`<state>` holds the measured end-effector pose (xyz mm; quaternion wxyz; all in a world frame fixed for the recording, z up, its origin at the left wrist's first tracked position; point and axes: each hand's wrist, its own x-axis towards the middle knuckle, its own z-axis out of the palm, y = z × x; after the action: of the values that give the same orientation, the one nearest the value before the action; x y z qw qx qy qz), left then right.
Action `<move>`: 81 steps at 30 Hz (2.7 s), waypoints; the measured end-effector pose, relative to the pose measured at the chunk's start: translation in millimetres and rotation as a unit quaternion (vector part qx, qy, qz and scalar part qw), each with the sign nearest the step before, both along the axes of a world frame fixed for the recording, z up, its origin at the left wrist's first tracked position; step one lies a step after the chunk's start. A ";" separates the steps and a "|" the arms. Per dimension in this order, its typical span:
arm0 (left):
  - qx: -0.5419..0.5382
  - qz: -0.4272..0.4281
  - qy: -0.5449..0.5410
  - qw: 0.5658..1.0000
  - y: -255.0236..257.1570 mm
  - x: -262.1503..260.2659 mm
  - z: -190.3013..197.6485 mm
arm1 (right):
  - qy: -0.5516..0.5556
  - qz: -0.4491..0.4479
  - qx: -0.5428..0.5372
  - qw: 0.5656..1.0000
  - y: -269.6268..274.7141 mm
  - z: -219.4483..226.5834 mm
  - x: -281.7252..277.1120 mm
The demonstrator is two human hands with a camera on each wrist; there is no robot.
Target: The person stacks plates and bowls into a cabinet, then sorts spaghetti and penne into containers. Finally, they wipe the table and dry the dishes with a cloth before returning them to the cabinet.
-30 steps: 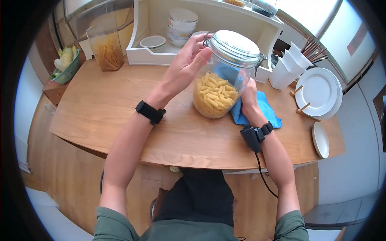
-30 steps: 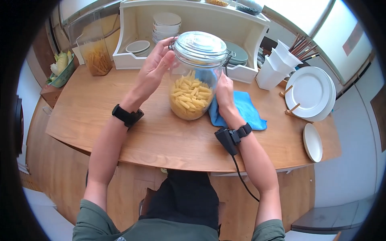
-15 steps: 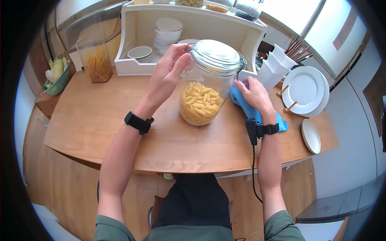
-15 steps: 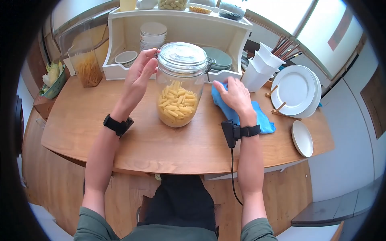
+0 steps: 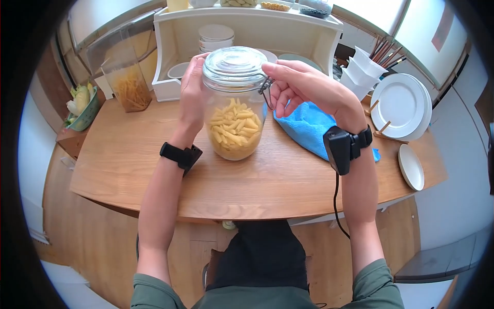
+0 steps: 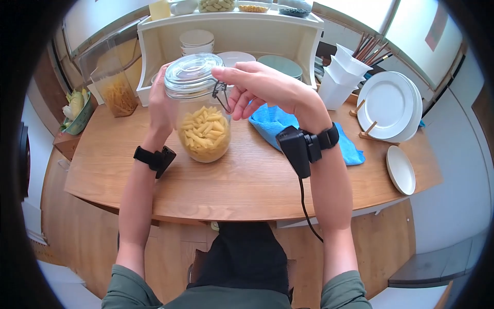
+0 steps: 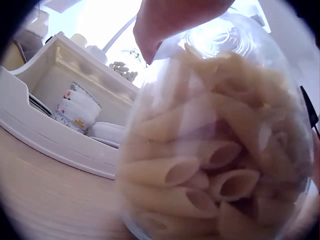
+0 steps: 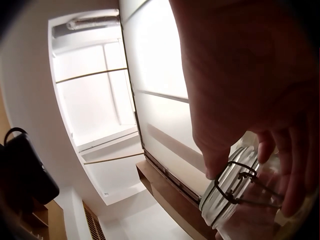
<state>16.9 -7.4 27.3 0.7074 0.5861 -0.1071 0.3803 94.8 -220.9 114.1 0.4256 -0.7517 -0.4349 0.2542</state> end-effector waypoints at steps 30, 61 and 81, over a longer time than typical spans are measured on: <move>0.182 0.116 -0.058 0.975 -17.7 -9.8 14.8 | -0.023 -0.006 0.036 0.999 24.0 -9.6 29.1; 0.161 0.098 -0.074 0.979 -22.8 -12.3 13.1 | -0.204 -0.096 0.147 0.963 20.9 3.9 23.1; 0.077 0.062 -0.089 0.991 -16.1 -6.2 8.4 | -0.203 0.039 0.307 0.929 34.8 -5.4 19.8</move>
<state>10.7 -23.5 35.7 0.6224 0.6084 -0.1622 0.4650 114.6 -186.1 108.7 0.5276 -0.6026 -0.5978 -0.0331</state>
